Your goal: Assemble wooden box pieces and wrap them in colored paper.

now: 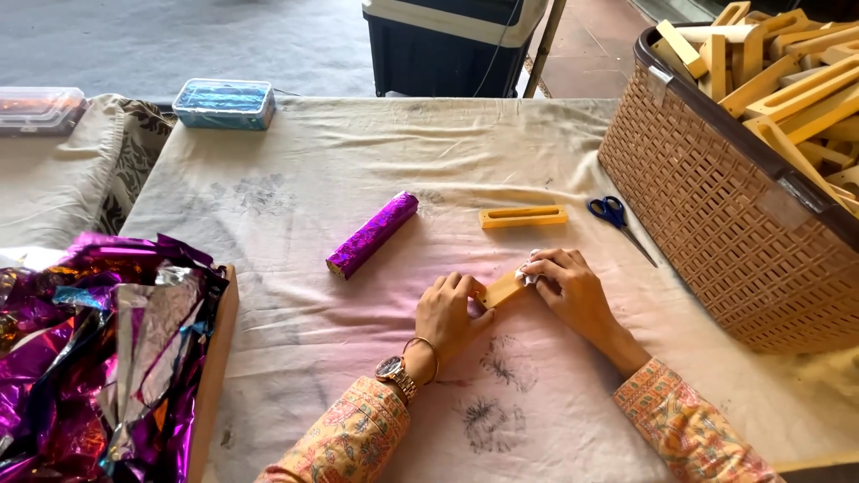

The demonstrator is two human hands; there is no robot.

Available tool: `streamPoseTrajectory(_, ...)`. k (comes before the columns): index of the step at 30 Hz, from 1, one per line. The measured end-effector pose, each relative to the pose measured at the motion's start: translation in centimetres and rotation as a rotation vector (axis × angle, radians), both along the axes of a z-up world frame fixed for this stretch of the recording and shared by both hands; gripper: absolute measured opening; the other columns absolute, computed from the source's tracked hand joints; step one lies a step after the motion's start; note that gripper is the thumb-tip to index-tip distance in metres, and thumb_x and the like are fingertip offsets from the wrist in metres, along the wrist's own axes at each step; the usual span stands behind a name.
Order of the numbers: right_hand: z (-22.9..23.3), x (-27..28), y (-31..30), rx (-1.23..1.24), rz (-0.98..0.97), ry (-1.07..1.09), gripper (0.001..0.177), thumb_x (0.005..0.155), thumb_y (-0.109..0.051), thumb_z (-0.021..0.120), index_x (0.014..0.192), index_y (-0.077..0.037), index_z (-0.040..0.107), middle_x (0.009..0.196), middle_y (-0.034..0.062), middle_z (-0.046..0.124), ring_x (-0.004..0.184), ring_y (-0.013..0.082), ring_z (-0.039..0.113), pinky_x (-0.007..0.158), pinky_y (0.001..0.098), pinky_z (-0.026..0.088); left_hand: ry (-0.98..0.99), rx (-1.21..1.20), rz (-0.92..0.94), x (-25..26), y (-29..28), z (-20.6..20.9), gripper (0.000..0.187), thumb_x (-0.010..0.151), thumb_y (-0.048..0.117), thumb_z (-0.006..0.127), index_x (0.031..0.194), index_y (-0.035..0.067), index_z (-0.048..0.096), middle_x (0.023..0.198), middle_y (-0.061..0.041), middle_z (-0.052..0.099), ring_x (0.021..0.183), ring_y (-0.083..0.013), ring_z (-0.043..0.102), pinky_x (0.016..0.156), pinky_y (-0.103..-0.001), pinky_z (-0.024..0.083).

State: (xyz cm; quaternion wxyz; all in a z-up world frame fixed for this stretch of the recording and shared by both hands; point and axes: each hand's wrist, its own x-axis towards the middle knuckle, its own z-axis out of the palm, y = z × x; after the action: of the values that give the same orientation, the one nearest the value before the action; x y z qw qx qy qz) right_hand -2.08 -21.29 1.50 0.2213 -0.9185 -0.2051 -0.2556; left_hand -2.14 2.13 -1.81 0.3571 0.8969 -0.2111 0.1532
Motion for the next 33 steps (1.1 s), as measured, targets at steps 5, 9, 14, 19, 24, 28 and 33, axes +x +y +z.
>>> streamPoseTrajectory(5, 0.0, 0.2, -0.2, -0.013, 0.012, -0.013, 0.018, 0.084, -0.008, 0.071, 0.1, -0.015, 0.076, 0.114, 0.0028, 0.07, 0.109, 0.0269, 0.062, 0.093, 0.0391, 0.053, -0.029, -0.002, -0.001, 0.2, -0.1, -0.1, 0.032, 0.076, 0.033, 0.083, 0.097, 0.013, 0.07, 0.099, -0.005, 0.067, 0.097, -0.0252, 0.064, 0.083, -0.04, 0.051)
streamPoseTrajectory(9, -0.2, 0.3, -0.3, -0.008, 0.009, -0.001, 0.019, 0.083, -0.007, 0.071, 0.1, -0.015, 0.076, 0.113, 0.0027, 0.07, 0.108, 0.0265, 0.062, 0.092, 0.0392, 0.054, 0.003, -0.004, -0.004, -0.1, 0.0, 0.2, 0.031, 0.074, 0.032, 0.082, 0.096, 0.014, 0.07, 0.099, -0.005, 0.067, 0.097, -0.0244, 0.064, 0.084, -0.04, 0.051)
streamPoseTrajectory(14, 0.0, 0.3, -0.1, -0.006, 0.007, -0.021, 0.016, 0.083, -0.008, 0.071, 0.097, -0.014, 0.075, 0.112, 0.0024, 0.07, 0.107, 0.027, 0.063, 0.091, 0.0389, 0.054, 0.003, -0.022, -0.01, -0.1, 0.1, 0.2, 0.031, 0.075, 0.032, 0.082, 0.096, 0.014, 0.07, 0.1, -0.006, 0.067, 0.097, -0.0258, 0.063, 0.084, -0.04, 0.051)
streamPoseTrajectory(19, 0.3, 0.6, -0.1, -0.021, -0.005, -0.003, 0.019, 0.081, -0.008, 0.072, 0.098, -0.016, 0.076, 0.109, 0.0017, 0.07, 0.105, 0.0261, 0.063, 0.09, 0.0387, 0.054, 0.01, -0.011, -0.011, 0.3, 0.1, 0.4, 0.03, 0.075, 0.032, 0.083, 0.095, 0.014, 0.07, 0.1, -0.007, 0.066, 0.097, -0.0265, 0.063, 0.084, -0.041, 0.051)
streamPoseTrajectory(24, 0.4, 0.0, 0.1, -0.005, -0.004, 0.006, 0.021, 0.081, -0.01, 0.074, 0.101, -0.018, 0.077, 0.109, 0.0002, 0.07, 0.105, 0.0243, 0.064, 0.089, 0.0373, 0.055, 0.033, -0.003, -0.02, 0.1, 0.1, 0.0, 0.032, 0.076, 0.033, 0.082, 0.096, 0.013, 0.069, 0.101, -0.006, 0.066, 0.099, -0.0259, 0.063, 0.084, -0.04, 0.051)
streamPoseTrajectory(28, 0.3, -0.1, 0.1, -0.028, -0.022, 0.002, 0.022, 0.082, -0.009, 0.074, 0.101, -0.019, 0.077, 0.11, 0.0001, 0.07, 0.105, 0.0242, 0.065, 0.089, 0.0373, 0.056, 0.022, -0.013, -0.02, 0.0, 0.0, -0.2, 0.032, 0.075, 0.033, 0.083, 0.096, 0.013, 0.069, 0.101, -0.007, 0.066, 0.099, -0.0266, 0.063, 0.084, -0.041, 0.051)
streamPoseTrajectory(33, 0.2, 0.3, -0.1, -0.003, -0.005, 0.006, 0.023, 0.082, -0.009, 0.073, 0.101, -0.019, 0.077, 0.11, 0.0008, 0.07, 0.106, 0.0251, 0.064, 0.089, 0.0375, 0.056, 0.015, -0.013, -0.017, 0.1, 0.1, 0.1, 0.032, 0.076, 0.033, 0.082, 0.097, 0.013, 0.068, 0.101, -0.006, 0.066, 0.099, -0.026, 0.063, 0.085, -0.04, 0.051)
